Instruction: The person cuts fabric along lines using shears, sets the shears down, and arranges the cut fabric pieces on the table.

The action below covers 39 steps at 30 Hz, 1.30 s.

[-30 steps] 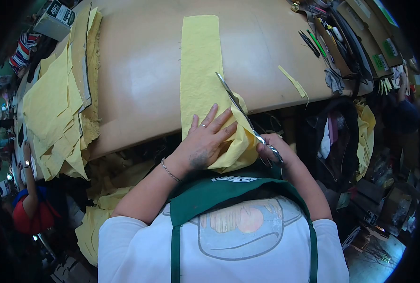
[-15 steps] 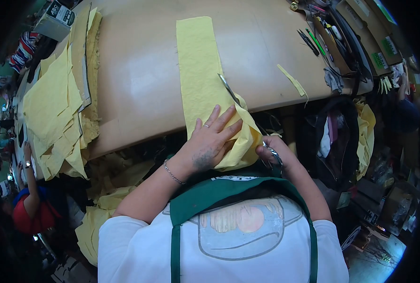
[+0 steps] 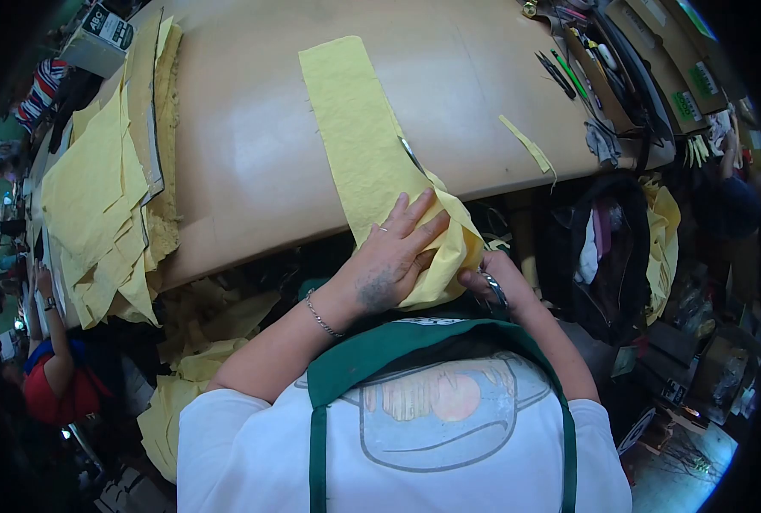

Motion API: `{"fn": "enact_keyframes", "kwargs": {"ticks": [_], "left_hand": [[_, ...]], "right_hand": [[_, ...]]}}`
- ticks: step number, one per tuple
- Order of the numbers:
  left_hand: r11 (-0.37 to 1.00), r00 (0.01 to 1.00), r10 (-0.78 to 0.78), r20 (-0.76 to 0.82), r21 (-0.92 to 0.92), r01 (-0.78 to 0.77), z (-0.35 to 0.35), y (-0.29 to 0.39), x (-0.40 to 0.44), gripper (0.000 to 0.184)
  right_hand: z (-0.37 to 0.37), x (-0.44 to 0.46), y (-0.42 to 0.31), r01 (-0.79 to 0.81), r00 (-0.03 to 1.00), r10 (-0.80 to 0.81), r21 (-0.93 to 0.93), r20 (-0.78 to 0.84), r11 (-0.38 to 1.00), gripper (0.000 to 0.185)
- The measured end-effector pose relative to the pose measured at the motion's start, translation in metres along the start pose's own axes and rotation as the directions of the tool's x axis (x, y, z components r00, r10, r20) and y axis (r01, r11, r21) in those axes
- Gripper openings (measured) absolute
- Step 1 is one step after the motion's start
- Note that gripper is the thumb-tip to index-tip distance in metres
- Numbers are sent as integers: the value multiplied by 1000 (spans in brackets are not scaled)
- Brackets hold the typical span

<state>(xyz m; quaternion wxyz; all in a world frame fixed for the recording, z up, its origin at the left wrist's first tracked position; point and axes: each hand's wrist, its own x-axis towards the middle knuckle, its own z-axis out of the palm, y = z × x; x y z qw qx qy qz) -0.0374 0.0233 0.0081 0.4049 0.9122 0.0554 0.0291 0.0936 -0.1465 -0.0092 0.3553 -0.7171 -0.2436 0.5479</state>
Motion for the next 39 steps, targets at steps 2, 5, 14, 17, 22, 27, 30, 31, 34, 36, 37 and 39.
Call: {"fn": "enact_keyframes", "kwargs": {"ticks": [2, 5, 14, 17, 22, 27, 30, 31, 34, 36, 37, 39], "left_hand": [[1000, 1000, 3, -20, -25, -4, 1, 1, 0, 46], [998, 999, 4, -37, -62, -7, 2, 3, 1, 47], [961, 999, 43, 31, -276, -33, 5, 14, -7, 41], [952, 999, 27, 45, -307, -12, 5, 14, -11, 40], [943, 999, 27, 28, -333, -16, 7, 13, -13, 39], [931, 999, 31, 17, -365, -23, 6, 14, -14, 40], [919, 999, 37, 17, -394, -28, 5, 14, -14, 42], [917, 999, 41, 14, -397, -32, 5, 14, -14, 42], [914, 999, 49, 18, -404, -38, 6, 14, -14, 43], [914, 998, 49, 33, -403, -31, 5, 14, -14, 43], [913, 998, 52, 38, -406, -32, 5, 14, -14, 43], [912, 997, 60, 46, -409, -36, 4, 14, -14, 43]], "right_hand": [[1, 0, 1, 6, 1000, -6, -5, -20, 1000, 58], [3, 0, 6, 20, 999, -20, -3, -40, 1000, 56], [-3, 8, 1, -54, 997, 57, -57, 53, 997, 41], [-2, 8, -7, -92, 992, 97, -64, 76, 994, 42], [-1, 6, -11, -76, 995, 80, -62, 58, 995, 44], [3, 5, -6, -66, 998, 66, -54, -7, 996, 45], [5, 4, -6, -85, 996, 84, -72, -21, 994, 45], [5, 4, -7, -99, 995, 97, -84, -26, 992, 45], [6, 1, -11, -141, 990, 140, -34, -10, 989, 45], [8, 1, -8, -101, 994, 98, -41, -54, 994, 45], [9, 0, -6, -81, 994, 77, -45, -76, 996, 45], [10, -1, -3, -63, 994, 59, -45, -87, 997, 46]]}}
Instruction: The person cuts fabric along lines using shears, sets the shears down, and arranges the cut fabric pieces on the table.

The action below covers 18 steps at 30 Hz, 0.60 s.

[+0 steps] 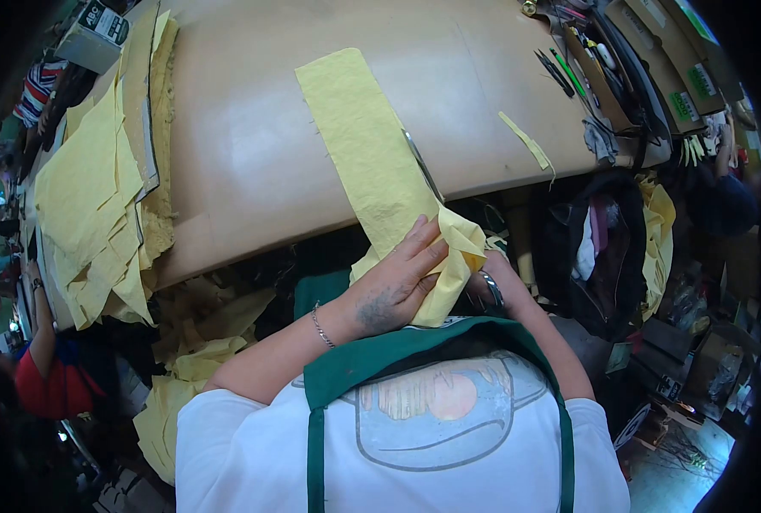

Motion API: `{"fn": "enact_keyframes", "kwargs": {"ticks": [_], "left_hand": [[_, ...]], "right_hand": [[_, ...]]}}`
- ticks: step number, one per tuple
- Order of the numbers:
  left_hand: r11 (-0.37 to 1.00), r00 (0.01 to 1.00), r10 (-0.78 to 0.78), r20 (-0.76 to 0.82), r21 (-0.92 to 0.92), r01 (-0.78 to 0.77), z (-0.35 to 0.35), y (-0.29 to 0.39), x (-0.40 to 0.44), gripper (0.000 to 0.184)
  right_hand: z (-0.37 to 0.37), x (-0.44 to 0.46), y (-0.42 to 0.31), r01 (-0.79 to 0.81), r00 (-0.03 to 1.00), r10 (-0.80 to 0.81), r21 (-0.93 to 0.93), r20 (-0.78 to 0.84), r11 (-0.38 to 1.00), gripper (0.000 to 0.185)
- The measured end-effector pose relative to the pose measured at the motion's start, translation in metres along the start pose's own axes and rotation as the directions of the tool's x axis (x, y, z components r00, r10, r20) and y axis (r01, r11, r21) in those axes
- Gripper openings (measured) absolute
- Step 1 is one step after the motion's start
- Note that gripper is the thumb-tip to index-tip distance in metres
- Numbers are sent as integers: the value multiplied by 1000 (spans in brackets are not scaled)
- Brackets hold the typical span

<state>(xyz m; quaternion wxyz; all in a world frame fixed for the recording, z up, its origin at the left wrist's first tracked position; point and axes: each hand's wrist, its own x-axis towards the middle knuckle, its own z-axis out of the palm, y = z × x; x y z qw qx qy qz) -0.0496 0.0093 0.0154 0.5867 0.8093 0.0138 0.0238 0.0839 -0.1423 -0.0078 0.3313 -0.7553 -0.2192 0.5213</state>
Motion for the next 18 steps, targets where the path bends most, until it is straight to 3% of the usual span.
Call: {"fn": "enact_keyframes", "kwargs": {"ticks": [10, 13, 16, 18], "left_hand": [[1000, 1000, -23, 19, -16, 23, 1, 0, -1, 38], [999, 999, -17, 31, -27, 18, 1, -1, -1, 37], [999, 998, -12, 61, -44, 15, -1, -1, -4, 37], [996, 997, 2, 73, -87, 5, -2, 1, -4, 38]], "right_hand": [[3, 2, 13, 129, 991, -130, -11, -39, 992, 45], [-4, -5, -5, -50, 995, 47, 33, 86, 998, 48], [-17, 4, 10, -79, 968, 19, 231, 250, 970, 52], [-28, 13, 18, 13, 935, -119, 301, 335, 953, 57]]}}
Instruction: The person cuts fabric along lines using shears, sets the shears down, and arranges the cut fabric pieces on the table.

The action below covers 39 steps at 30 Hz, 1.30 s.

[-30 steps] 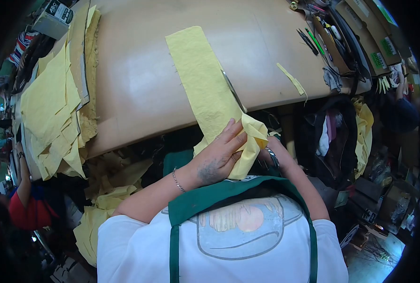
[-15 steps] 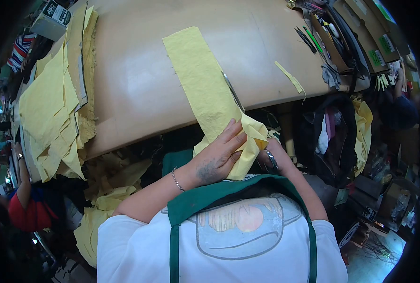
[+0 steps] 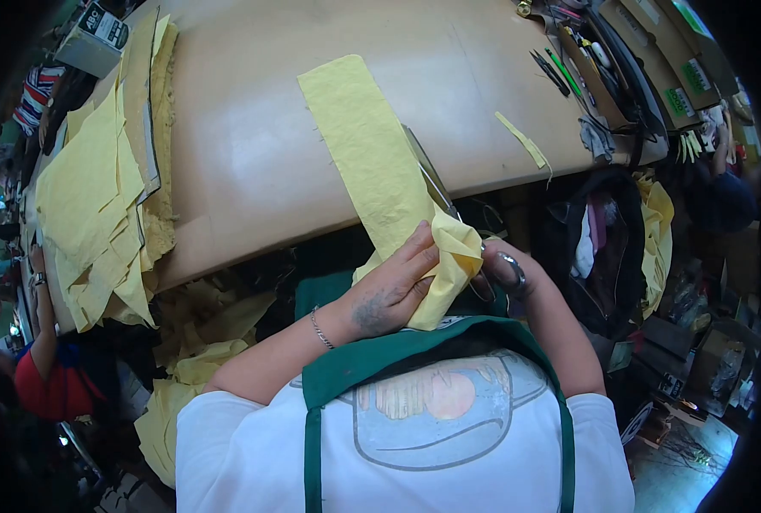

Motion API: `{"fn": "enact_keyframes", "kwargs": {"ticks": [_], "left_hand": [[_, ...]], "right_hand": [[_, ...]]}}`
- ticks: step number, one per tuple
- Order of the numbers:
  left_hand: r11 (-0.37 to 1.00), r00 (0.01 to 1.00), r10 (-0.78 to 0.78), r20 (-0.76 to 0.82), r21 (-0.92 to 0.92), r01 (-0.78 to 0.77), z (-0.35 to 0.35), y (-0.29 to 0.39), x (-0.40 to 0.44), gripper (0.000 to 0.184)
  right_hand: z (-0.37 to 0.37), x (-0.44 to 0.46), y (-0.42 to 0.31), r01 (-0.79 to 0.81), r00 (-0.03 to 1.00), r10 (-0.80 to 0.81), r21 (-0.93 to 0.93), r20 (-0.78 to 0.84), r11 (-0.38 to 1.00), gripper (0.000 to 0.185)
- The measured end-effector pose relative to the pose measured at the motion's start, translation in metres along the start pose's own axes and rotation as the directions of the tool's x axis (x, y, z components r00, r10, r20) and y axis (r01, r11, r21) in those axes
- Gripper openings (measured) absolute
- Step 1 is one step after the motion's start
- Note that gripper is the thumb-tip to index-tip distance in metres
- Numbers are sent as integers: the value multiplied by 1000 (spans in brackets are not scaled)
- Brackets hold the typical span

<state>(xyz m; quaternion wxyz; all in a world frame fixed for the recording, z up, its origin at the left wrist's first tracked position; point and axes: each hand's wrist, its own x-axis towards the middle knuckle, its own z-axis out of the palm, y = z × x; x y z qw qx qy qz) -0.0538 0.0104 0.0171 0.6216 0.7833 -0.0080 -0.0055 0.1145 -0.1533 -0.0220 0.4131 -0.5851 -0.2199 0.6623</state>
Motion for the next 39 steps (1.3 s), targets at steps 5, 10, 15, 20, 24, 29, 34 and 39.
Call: {"fn": "enact_keyframes", "kwargs": {"ticks": [5, 10, 15, 20, 24, 29, 34, 39], "left_hand": [[998, 999, 37, 40, -44, -35, 0, 1, -2, 40], [998, 996, 60, 67, -30, -58, 0, 2, -3, 42], [999, 996, 51, 71, -15, -50, 1, -1, -4, 42], [998, 995, 63, 71, -26, -62, 2, -2, -5, 43], [997, 995, 70, 72, -30, -68, 2, -1, -6, 43], [998, 995, 67, 71, -10, -66, 3, -3, -7, 43], [998, 996, 58, 65, -19, -57, 4, -3, -8, 43], [997, 996, 66, 60, -32, -64, 4, -1, -8, 42]], "right_hand": [[-2, 15, 0, 105, 994, -103, 54, -36, 993, 52], [7, 31, -3, -66, 976, 34, -143, -213, 987, 34], [14, 30, -1, -31, 956, -36, -221, -290, 975, 20], [20, 22, -10, -10, 958, -39, -169, -286, 986, 17], [23, 19, -15, -4, 954, -48, -172, -296, 985, 16], [20, 21, -5, 23, 953, -79, -189, -292, 982, 15], [20, 19, -9, -25, 949, -33, -181, -312, 983, 18], [13, 22, 2, -46, 968, 28, -68, -250, 997, 37]]}}
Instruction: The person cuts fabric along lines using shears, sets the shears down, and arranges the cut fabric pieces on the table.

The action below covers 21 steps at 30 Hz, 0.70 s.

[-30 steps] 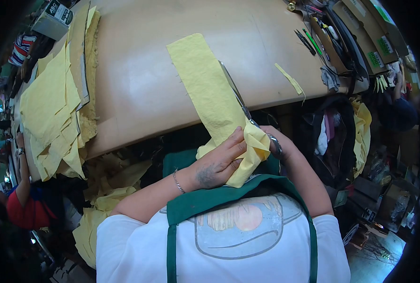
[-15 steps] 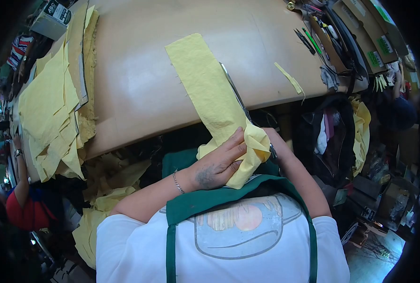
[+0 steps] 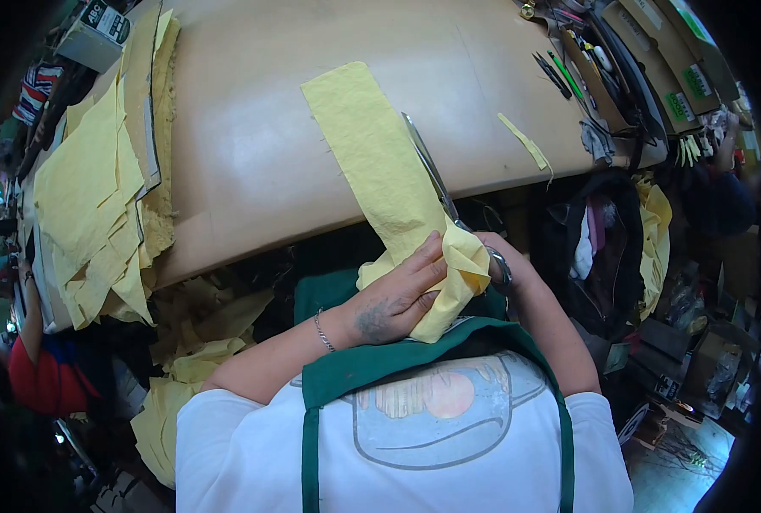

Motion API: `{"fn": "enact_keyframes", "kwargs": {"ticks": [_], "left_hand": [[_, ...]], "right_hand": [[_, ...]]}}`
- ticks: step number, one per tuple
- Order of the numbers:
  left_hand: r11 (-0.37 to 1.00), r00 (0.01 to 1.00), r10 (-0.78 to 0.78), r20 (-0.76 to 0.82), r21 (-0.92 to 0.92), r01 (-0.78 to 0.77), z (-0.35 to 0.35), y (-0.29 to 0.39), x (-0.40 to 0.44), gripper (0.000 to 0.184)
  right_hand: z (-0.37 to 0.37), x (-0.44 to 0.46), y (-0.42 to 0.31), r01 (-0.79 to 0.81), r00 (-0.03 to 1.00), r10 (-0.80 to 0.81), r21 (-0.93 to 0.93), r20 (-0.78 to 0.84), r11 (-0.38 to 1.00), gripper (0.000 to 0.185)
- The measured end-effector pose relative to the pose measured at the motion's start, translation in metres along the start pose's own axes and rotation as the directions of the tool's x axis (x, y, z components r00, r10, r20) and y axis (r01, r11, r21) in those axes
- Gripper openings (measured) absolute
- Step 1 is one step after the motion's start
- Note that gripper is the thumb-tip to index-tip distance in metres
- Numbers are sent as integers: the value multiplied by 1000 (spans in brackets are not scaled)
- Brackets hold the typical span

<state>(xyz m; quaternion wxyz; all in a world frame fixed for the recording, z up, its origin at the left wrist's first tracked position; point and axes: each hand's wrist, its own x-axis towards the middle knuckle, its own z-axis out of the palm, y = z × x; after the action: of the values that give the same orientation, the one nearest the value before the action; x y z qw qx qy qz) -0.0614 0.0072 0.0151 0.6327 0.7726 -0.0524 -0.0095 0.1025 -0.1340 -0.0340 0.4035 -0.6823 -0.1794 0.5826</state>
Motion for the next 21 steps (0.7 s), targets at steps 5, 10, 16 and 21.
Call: {"fn": "enact_keyframes", "kwargs": {"ticks": [5, 10, 16, 21], "left_hand": [[1000, 1000, 16, 0, 23, -16, -1, 0, 0, 41], [999, 1000, -8, 7, 43, 8, 0, 3, 1, 40], [997, 1000, 8, 4, 80, -8, 2, 1, 1, 39], [997, 1000, 14, -6, 71, -14, 0, 5, 2, 39]], "right_hand": [[-4, -3, 1, 14, 999, -10, -120, 31, 993, 39], [1, -12, -6, 59, 998, -65, -245, -14, 968, 31], [2, -9, -2, 30, 997, -42, -182, -58, 983, 26], [3, -10, -2, 31, 993, -54, -215, -102, 976, 23]]}}
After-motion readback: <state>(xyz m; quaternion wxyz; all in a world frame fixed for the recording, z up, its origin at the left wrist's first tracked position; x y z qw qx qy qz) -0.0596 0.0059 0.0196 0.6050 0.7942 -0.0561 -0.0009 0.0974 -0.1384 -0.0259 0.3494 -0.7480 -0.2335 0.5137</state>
